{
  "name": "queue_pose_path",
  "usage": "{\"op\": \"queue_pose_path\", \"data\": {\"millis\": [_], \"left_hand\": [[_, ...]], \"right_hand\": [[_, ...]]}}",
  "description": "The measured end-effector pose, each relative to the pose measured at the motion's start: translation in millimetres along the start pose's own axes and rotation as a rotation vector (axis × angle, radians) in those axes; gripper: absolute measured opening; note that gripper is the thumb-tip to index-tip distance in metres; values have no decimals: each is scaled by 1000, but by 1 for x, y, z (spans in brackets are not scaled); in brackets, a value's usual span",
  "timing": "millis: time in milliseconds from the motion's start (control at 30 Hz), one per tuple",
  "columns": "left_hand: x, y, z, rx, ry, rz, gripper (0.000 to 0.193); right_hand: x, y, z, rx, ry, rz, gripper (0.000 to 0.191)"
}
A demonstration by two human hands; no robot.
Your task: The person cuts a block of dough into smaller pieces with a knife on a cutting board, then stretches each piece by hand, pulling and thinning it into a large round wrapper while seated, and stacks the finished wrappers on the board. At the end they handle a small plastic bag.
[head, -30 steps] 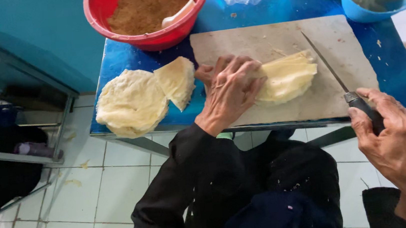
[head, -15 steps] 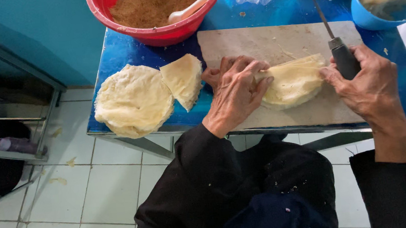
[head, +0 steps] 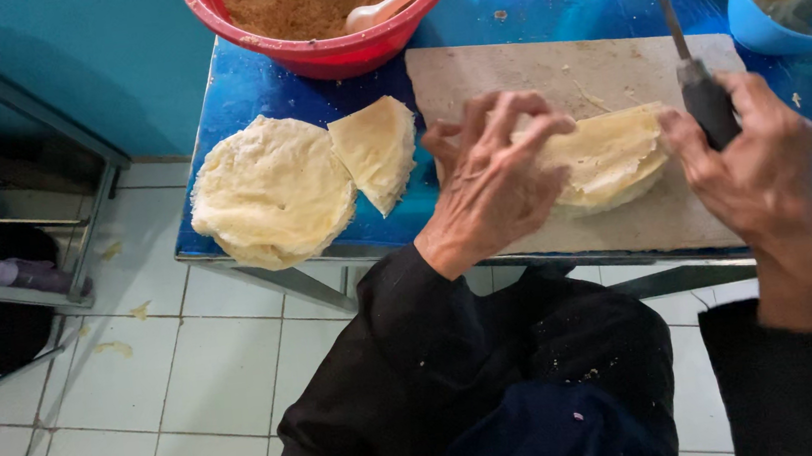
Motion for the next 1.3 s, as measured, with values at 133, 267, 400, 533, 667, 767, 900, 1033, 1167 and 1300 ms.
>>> {"op": "queue_pose_path", "data": {"millis": [133, 267, 400, 533, 667, 767, 900, 1033, 1167, 1300], "left_hand": [[-7, 6, 11, -159, -32, -19, 35], [-7, 14, 15, -202, 22, -13, 26], [0, 19, 26, -207, 26, -15, 24], [11, 22, 36, -211, 43, -11, 27], [16, 26, 41, -200, 87, -32, 29], [18, 28, 43, -190, 105, -31, 29], [19, 30, 45, -199, 78, -35, 30], [16, 30, 45, -187, 83, -50, 31], [13, 30, 50, -178, 49, -46, 43], [8, 28, 60, -192, -17, -61, 53]], "right_hand": [[23, 47, -12, -117, -387, -134, 42], [31, 94, -17, -240, -478, -241, 44], [31, 122, -21, -374, -384, -321, 47], [51, 132, -41, -262, -285, -269, 46], [62, 140, -43, -326, -208, -283, 49], [65, 141, -53, -236, -263, -228, 48], [77, 147, -89, 172, -230, 19, 43], [56, 155, -84, -28, -154, -76, 48], [47, 161, -87, -60, -120, -85, 49], [46, 166, -76, -103, -161, -69, 48]]}}
Point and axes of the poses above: each hand's wrist, its own y-axis away from the middle knuckle, its own x-axis out of the back of the hand, z = x × y, the point moved 8 cm from there along -y, towards the middle knuckle, and after that the axes turned 2 degrees about -x, right-handed, at the moved point
